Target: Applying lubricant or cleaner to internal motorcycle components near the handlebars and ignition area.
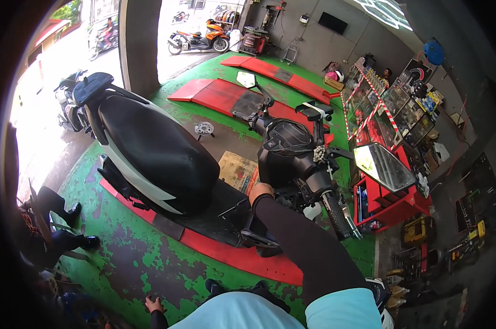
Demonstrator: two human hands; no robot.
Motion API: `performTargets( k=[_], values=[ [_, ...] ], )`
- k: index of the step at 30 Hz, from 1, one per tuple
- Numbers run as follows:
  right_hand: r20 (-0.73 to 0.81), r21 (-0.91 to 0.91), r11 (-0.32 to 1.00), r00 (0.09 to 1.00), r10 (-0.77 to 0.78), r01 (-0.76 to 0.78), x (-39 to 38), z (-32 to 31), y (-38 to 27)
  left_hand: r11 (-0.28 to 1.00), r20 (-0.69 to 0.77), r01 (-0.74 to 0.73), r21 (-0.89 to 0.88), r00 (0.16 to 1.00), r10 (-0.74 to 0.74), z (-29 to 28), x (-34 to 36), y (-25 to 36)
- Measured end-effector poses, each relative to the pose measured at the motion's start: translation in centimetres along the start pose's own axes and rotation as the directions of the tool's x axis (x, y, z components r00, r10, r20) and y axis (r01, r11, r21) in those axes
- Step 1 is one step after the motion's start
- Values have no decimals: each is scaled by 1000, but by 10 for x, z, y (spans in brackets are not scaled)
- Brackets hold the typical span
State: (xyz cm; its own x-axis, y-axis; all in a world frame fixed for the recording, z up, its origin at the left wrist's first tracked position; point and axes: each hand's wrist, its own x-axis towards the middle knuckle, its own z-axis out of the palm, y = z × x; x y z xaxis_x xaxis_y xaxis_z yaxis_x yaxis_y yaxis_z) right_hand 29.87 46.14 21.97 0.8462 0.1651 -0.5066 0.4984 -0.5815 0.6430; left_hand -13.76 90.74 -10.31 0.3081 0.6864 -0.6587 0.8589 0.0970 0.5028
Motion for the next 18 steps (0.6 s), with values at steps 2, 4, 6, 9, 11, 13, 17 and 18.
performTargets(
  k=[2,4,6,9,11,13,17,18],
  values=[
    [60,15,999,997,40,-41,2,-2,0,1000,16,6,-11,1000,-6,2,0,1],
    [48,71,997,998,28,-32,-1,-3,3,1000,21,5,-22,1000,-5,1,1,2],
    [37,123,992,999,17,-21,-4,-7,5,1000,29,21,-19,999,-20,1,2,2],
    [140,130,987,987,73,-92,-12,-22,4,1000,26,-23,8,999,23,3,2,5],
    [105,131,991,994,9,-23,-20,-38,1,997,-1,-75,33,997,75,-1,6,-3],
    [11,155,988,1000,23,-24,-7,-20,1,987,1,-149,64,989,149,1,8,4],
    [-242,-39,992,962,-127,121,-2,-7,0,995,27,-97,23,995,97,7,-8,19],
    [-245,-34,992,961,-128,123,-5,-12,1,996,24,-92,7,996,92,5,-8,19]
  ],
)
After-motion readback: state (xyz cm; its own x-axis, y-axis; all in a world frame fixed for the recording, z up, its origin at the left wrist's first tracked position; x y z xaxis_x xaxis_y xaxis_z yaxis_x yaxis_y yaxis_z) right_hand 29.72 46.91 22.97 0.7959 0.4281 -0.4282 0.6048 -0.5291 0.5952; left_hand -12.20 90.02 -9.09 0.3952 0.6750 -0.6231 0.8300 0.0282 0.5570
